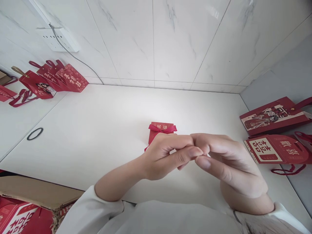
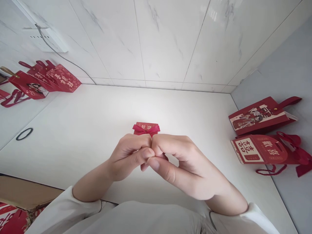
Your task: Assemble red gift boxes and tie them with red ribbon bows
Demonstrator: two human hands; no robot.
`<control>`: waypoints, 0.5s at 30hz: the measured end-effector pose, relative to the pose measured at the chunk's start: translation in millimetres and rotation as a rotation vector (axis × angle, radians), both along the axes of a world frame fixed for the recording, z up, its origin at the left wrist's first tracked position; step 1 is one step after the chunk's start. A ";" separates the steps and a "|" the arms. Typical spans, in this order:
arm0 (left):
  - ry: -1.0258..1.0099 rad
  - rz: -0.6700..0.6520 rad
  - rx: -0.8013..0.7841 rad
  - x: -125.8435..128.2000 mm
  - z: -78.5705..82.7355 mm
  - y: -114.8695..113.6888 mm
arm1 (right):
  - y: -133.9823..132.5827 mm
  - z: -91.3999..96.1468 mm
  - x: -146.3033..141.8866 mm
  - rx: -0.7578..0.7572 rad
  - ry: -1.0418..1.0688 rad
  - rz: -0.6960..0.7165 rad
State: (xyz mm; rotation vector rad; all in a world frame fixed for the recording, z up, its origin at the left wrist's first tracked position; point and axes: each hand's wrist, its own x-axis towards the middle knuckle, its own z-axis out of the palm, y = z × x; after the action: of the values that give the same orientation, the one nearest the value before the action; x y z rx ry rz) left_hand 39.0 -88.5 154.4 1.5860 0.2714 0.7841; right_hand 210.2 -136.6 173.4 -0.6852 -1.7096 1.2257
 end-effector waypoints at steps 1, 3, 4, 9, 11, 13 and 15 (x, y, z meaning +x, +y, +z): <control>0.021 -0.006 0.001 -0.4 -0.1 2.0 | 1.9 1.4 2.1 0.007 -0.047 -0.003; 0.071 0.012 0.008 -1.2 -0.3 6.7 | 6.3 4.4 6.2 0.027 -0.159 -0.027; 0.095 0.032 0.011 -1.5 -0.4 9.2 | 8.3 5.6 7.8 0.040 -0.212 -0.047; 0.125 0.051 0.001 -2.7 -0.4 15.1 | 12.4 7.9 10.0 0.077 -0.289 -0.069; 0.108 0.033 0.000 -2.9 -0.4 14.6 | 11.1 7.2 9.4 0.066 -0.265 -0.046; 0.082 0.017 0.004 -2.9 -0.8 14.0 | 9.7 5.8 8.4 0.047 -0.233 -0.029; 0.057 0.010 0.016 -2.4 -1.7 13.9 | 9.3 4.0 6.7 0.020 -0.184 -0.013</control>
State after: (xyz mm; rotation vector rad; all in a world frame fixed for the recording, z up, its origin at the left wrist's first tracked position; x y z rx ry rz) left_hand 36.6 -74.7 152.7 1.6244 0.3148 0.7514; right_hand 216.9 -127.4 177.3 -0.8173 -1.8622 1.1646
